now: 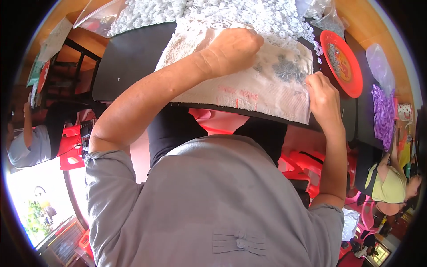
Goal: Sorting small white plastic parts by hand at a workbench.
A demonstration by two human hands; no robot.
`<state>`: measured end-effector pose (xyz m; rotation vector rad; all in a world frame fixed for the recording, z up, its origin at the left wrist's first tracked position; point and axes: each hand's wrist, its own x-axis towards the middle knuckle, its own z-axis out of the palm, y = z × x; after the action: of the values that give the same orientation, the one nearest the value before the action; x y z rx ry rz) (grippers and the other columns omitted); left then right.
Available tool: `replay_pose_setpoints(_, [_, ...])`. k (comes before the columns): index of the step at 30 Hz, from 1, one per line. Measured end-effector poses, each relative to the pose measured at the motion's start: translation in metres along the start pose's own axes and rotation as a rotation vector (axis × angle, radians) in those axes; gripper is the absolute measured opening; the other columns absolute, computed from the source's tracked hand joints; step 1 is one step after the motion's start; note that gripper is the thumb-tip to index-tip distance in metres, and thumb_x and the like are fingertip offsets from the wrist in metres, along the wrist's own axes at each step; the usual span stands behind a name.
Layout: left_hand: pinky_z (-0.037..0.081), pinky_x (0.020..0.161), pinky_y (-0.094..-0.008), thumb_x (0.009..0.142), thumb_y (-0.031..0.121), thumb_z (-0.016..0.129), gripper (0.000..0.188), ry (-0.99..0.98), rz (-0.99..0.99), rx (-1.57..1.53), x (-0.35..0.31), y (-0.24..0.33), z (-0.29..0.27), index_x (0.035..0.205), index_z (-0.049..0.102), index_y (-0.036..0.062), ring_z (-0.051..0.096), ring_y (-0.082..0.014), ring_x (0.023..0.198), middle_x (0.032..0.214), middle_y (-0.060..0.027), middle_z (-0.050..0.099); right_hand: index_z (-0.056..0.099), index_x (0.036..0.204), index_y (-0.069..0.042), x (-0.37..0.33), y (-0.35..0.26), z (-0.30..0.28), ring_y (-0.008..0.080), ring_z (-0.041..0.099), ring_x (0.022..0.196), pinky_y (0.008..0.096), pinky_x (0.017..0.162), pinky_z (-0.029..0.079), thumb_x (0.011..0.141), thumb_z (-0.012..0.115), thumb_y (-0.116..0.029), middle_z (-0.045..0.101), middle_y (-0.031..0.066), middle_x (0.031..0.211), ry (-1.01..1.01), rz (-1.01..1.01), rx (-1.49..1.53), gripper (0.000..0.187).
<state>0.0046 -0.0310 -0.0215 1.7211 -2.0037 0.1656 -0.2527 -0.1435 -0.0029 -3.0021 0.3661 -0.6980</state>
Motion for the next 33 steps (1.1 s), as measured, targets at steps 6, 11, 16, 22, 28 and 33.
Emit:
replay_pose_setpoints(6, [0.053, 0.071, -0.0429, 0.074, 0.002, 0.055, 0.012, -0.043, -0.052, -0.014, -0.001, 0.008, -0.011, 0.083, 0.062, 0.0, 0.065, -0.0357, 0.08, 0.083, -0.0197, 0.066, 0.054, 0.091, -0.001, -0.003, -0.001, 0.005, 0.0352, 0.058, 0.077, 0.0433, 0.064, 0.047, 0.078, 0.056, 0.008, 0.054, 0.0139, 0.083, 0.018, -0.006, 0.001, 0.016])
replay_pose_setpoints(11, [0.052, 0.068, -0.0429, 0.075, 0.002, 0.057, 0.008, 0.072, 0.013, -0.034, -0.002, 0.005, -0.008, 0.081, 0.061, 0.0018, 0.064, -0.0367, 0.077, 0.078, -0.0158, 0.065, 0.054, 0.091, 0.0, -0.008, 0.004, 0.011, 0.0336, 0.059, 0.076, 0.0409, 0.064, 0.047, 0.079, 0.055, 0.009, 0.054, 0.0145, 0.083, 0.099, 0.016, 0.03, 0.016])
replay_pose_setpoints(16, [0.05, 0.066, -0.0423, 0.074, 0.006, 0.063, 0.008, 0.104, -0.103, -0.291, -0.014, 0.014, -0.025, 0.081, 0.059, 0.004, 0.062, -0.0343, 0.074, 0.079, -0.0129, 0.063, 0.054, 0.09, 0.001, -0.005, 0.006, 0.0, 0.0319, 0.058, 0.075, 0.0384, 0.065, 0.046, 0.078, 0.056, 0.009, 0.054, 0.0141, 0.082, 0.087, 0.048, 0.077, 0.014])
replay_pose_setpoints(22, [0.05, 0.066, -0.0405, 0.076, 0.006, 0.063, 0.007, 0.044, -0.05, -0.234, -0.042, 0.011, -0.026, 0.081, 0.059, 0.0032, 0.062, -0.032, 0.075, 0.083, -0.0113, 0.062, 0.055, 0.089, 0.001, -0.011, 0.001, 0.006, 0.0319, 0.06, 0.077, 0.038, 0.067, 0.048, 0.077, 0.056, 0.01, 0.057, 0.0144, 0.084, 0.102, 0.038, 0.061, 0.015])
replay_pose_setpoints(28, [0.05, 0.067, -0.0405, 0.077, 0.008, 0.063, 0.007, 0.05, -0.121, -0.259, -0.059, 0.014, -0.031, 0.08, 0.059, 0.004, 0.061, -0.0316, 0.079, 0.085, -0.0094, 0.06, 0.057, 0.091, 0.001, -0.012, 0.001, 0.012, 0.0338, 0.061, 0.08, 0.0405, 0.069, 0.049, 0.073, 0.056, 0.013, 0.058, 0.0161, 0.085, 0.119, 0.028, -0.02, 0.022])
replay_pose_setpoints(33, [0.051, 0.068, -0.0404, 0.077, 0.008, 0.064, 0.007, 0.069, -0.182, -0.169, -0.061, 0.018, -0.026, 0.08, 0.059, 0.0054, 0.061, -0.0307, 0.08, 0.083, -0.0087, 0.059, 0.057, 0.091, 0.001, -0.013, 0.003, 0.013, 0.0337, 0.06, 0.08, 0.0403, 0.069, 0.048, 0.073, 0.055, 0.014, 0.057, 0.0159, 0.086, 0.151, 0.015, -0.014, 0.022])
